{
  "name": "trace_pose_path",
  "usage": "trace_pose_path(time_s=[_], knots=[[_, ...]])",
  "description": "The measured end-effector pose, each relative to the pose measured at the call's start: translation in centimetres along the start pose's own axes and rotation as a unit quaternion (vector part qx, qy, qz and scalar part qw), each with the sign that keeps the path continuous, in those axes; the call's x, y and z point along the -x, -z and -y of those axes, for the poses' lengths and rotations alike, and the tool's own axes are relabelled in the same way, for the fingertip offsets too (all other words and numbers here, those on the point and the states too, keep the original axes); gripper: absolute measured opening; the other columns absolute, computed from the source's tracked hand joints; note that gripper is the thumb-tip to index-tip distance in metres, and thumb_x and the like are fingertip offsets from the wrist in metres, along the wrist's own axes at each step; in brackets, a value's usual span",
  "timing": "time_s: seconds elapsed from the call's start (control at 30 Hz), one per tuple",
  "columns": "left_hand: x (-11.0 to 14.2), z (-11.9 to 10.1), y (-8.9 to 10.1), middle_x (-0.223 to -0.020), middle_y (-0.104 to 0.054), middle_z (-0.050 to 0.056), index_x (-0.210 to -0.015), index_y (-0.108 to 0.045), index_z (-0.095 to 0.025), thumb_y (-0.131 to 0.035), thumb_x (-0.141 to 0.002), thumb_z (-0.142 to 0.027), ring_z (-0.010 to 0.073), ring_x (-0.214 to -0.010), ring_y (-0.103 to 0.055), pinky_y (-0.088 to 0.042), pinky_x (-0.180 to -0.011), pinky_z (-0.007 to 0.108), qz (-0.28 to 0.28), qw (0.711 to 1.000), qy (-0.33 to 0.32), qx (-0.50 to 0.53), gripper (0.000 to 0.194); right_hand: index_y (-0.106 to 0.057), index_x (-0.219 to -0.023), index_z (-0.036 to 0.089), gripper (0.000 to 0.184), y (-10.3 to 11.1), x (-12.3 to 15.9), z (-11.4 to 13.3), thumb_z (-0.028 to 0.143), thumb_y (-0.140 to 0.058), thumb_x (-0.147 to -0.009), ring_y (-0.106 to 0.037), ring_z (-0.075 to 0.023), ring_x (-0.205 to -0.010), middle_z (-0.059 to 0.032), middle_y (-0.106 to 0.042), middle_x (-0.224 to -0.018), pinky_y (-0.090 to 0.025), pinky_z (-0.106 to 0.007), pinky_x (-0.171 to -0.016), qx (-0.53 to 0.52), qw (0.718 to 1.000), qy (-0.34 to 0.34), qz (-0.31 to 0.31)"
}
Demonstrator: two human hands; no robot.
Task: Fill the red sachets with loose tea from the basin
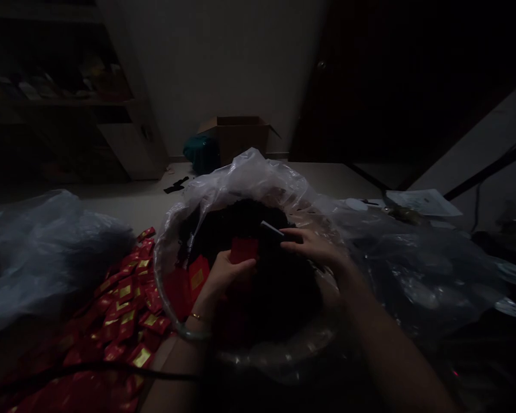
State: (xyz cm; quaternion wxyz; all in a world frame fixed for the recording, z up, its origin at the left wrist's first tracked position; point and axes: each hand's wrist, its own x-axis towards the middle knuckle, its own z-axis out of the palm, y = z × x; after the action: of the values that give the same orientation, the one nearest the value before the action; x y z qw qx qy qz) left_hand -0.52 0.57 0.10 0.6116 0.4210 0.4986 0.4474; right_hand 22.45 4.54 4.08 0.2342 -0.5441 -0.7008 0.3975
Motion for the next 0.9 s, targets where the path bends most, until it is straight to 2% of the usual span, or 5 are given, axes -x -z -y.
trace_pose_path(time_s=[0.1,0.23,0.57,0.73,0.9], knots=[[0.0,0.2,-0.1,-0.065,-0.07,0.004,-0.078,-0.071,-0.009,-0.082,-0.052,-0.03,0.0135,-0.057,-0.061,-0.047,-0.057,0.023,0.013,1.0,0.002,-0.02,0.036,-0.065,-0.113,0.02,0.045,-1.0,1.0,2.8,0.039,-0.069,-0.072,-0.064,-0.0234,-0.092,-0.0047,-0.07,-0.105,-0.05,-0.032,-0.076,0.023,0.997,0.064,0.039],[0.2,0.1,-0.4,-0.064,-0.068,0.002,-0.08,-0.071,-0.009,-0.081,-0.052,-0.03,0.0127,-0.056,-0.059,-0.046,-0.054,0.023,0.042,0.999,-0.004,-0.011,0.036,-0.067,-0.11,0.019,0.038,-2.6,1.3,4.8,0.032,-0.068,-0.074,-0.064,-0.0234,-0.094,-0.0054,-0.07,-0.105,-0.048,-0.031,-0.08,0.057,0.994,0.091,0.026],[0.5,-0.2,-0.1,-0.071,-0.07,0.005,-0.085,-0.069,-0.011,-0.081,-0.053,-0.041,0.0164,-0.062,-0.063,-0.048,-0.059,0.026,0.106,0.994,0.003,-0.001,0.045,-0.071,-0.102,0.019,0.028,-3.4,0.8,4.2,0.025,-0.065,-0.076,-0.066,-0.0214,-0.088,-0.0051,-0.073,-0.097,-0.047,-0.03,-0.078,0.078,0.99,0.115,-0.011],[0.6,-0.3,0.0,-0.081,-0.072,0.012,-0.091,-0.069,-0.013,-0.057,-0.064,-0.071,0.0202,-0.057,-0.066,-0.051,-0.053,0.031,0.129,0.988,0.078,0.043,0.065,-0.071,-0.101,0.023,0.027,-3.7,0.7,3.9,0.027,-0.065,-0.075,-0.066,-0.021,-0.082,-0.0036,-0.074,-0.092,-0.047,-0.03,-0.074,0.072,0.989,0.121,-0.041],[0.2,0.2,0.1,-0.069,-0.072,0.011,-0.088,-0.071,-0.015,-0.038,-0.07,-0.079,0.0206,-0.051,-0.064,-0.05,-0.05,0.031,0.065,0.99,0.107,0.067,0.074,-0.071,-0.102,0.022,0.028,-3.8,0.7,4.2,0.027,-0.067,-0.074,-0.066,-0.021,-0.085,-0.0037,-0.073,-0.095,-0.048,-0.03,-0.076,0.051,0.992,0.111,-0.041]])
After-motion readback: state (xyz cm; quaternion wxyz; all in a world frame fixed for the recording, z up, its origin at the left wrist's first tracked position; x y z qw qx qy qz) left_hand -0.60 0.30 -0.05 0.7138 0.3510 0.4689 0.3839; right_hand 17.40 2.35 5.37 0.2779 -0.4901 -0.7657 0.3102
